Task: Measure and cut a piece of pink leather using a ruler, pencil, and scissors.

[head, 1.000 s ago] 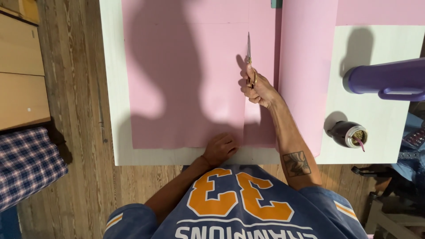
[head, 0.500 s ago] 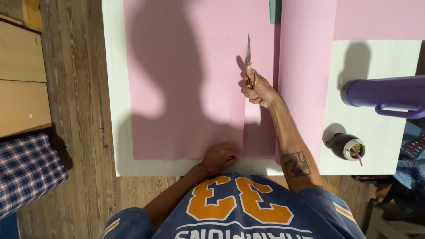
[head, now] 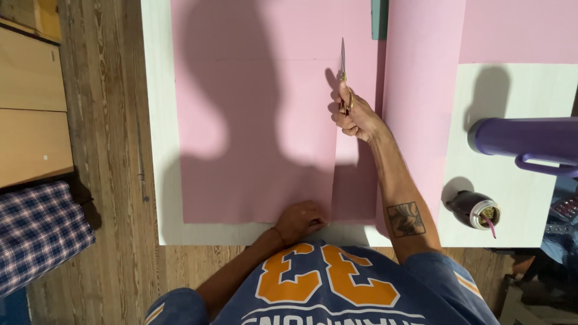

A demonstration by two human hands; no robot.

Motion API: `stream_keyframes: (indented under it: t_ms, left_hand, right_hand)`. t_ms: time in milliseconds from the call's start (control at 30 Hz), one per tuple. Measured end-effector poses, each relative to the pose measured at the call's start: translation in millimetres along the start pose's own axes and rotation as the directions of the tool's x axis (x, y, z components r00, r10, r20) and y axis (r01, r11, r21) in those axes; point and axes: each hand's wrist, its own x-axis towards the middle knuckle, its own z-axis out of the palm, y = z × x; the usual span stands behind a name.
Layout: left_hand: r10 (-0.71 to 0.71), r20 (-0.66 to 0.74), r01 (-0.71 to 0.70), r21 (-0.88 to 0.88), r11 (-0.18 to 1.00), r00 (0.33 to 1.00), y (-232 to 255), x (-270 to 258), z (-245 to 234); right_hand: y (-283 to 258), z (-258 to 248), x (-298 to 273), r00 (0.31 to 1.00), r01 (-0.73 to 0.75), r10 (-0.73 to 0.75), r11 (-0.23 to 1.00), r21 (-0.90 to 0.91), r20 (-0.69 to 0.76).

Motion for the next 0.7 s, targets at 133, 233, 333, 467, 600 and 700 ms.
stream_keyframes:
  t_ms: [133,233,333,467,600,700]
  left_hand:
    - [0.037,0.029,-0.036,-0.052,0.998,0.999,-4.3,0.4,-1.5]
    - [0.020,0.038,-0.017,-0.075,0.997,0.999,-7.7,-0.1,1.7]
    - [0.028,0.034,-0.027,-0.056,0.998,0.999,-4.7,-0.3,-2.2]
    - [0.037,0.033,-0.034,-0.074,0.997,0.999,-4.0,0.3,-3.8]
    - [0.039,0.043,-0.035,-0.093,0.995,0.998,-4.9,-0.1,-2.9]
    - [0.046,0.054,-0.040,-0.106,0.994,0.998,-2.7,2.2,-8.5]
  right_hand:
    - [-3.4,-1.9,4.8,1.000,-0.001,0.001,1.000,0.005,-0.020]
    - [0.4,-9.5,13.6,1.000,0.007,-0.007,1.000,-0.005,-0.022]
    - [-11.0,-4.3,11.9,1.000,0.006,-0.006,1.000,-0.001,-0.023]
    - [-19.2,-2.0,13.4,0.999,0.051,-0.051,0.999,0.018,-0.016]
    - [-22.9,-7.5,21.6,0.999,0.054,-0.053,0.998,0.017,-0.009]
    - [-28.3,-9.3,25.6,0.998,0.055,-0.055,0.998,0.007,-0.014]
